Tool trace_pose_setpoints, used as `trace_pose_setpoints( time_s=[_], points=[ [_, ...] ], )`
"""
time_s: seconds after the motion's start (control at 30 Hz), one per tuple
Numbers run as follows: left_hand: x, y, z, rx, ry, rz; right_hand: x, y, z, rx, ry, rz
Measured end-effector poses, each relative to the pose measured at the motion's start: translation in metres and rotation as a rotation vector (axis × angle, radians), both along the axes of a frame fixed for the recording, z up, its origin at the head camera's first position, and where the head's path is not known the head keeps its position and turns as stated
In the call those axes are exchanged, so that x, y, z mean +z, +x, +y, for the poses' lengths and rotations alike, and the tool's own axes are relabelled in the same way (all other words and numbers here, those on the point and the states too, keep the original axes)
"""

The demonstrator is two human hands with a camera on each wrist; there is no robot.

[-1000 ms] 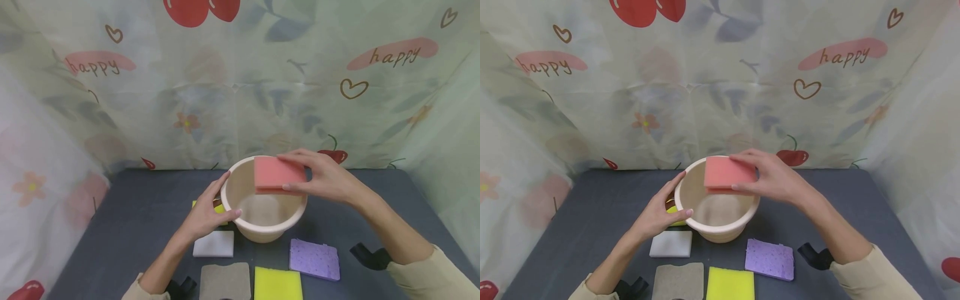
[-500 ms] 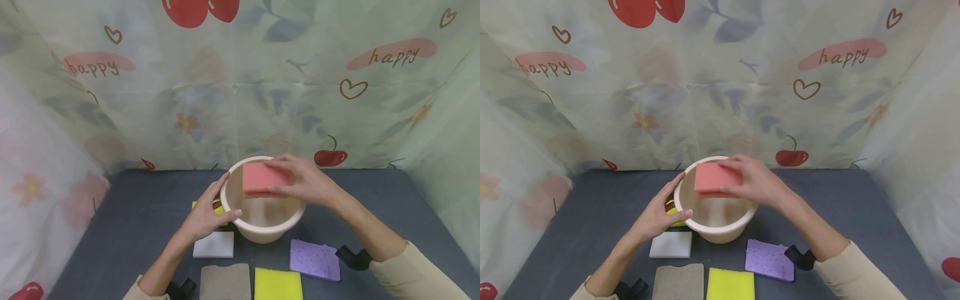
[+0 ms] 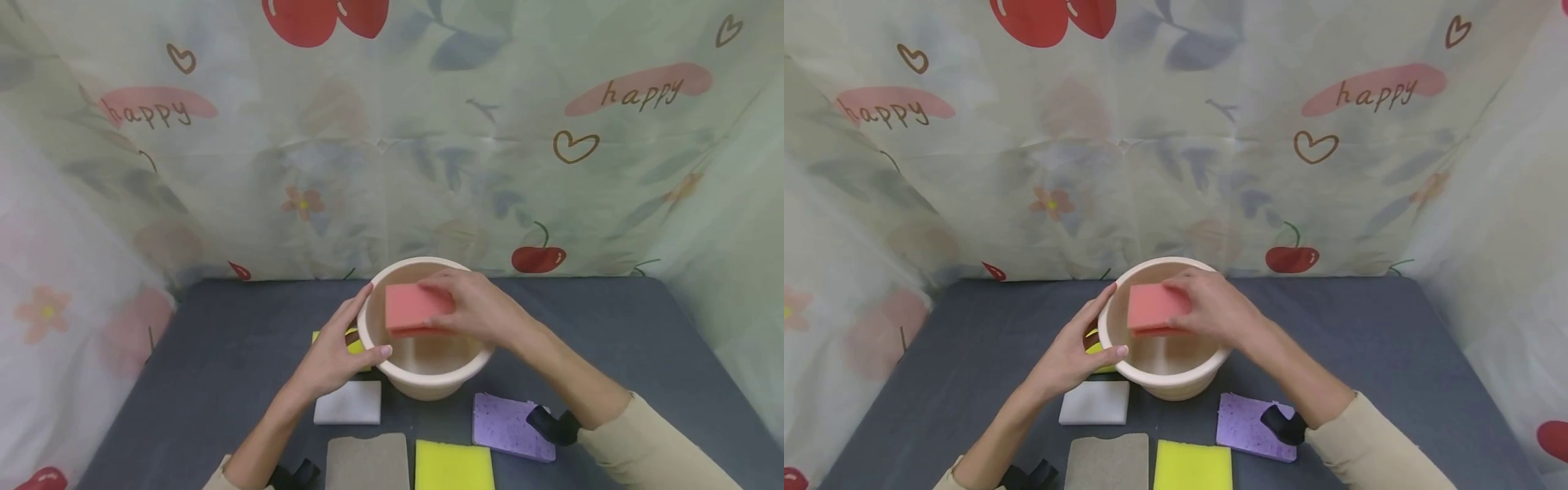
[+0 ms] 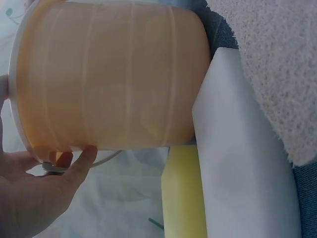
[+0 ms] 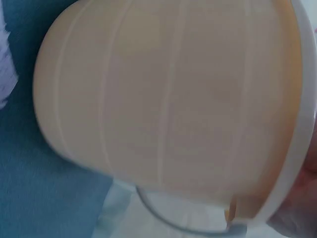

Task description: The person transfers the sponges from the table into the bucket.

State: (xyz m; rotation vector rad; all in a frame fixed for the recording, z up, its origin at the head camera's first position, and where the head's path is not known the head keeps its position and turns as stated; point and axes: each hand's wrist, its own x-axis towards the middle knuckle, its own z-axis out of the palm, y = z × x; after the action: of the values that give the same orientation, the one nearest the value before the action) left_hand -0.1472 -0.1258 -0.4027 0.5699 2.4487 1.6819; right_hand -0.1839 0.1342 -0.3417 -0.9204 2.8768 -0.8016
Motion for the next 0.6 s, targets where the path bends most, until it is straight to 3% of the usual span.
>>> trace_pose_setpoints(
  time_s=[0.23,0.4,0.6],
  points=[
    [-0.003,-0.001,0.0,-0.008,0.005,0.009,-0.002,-0.004,-0.012,-0.055,0.037,-0.022],
    [-0.002,0.0,0.001,-0.004,0.006,0.01,-0.001,-0.009,-0.019,-0.091,0.033,-0.121],
    [-0.001,0.0,0.002,0.007,-0.007,0.017,-0.003,-0.013,-0.022,-0.112,0.108,-0.194]
  ],
)
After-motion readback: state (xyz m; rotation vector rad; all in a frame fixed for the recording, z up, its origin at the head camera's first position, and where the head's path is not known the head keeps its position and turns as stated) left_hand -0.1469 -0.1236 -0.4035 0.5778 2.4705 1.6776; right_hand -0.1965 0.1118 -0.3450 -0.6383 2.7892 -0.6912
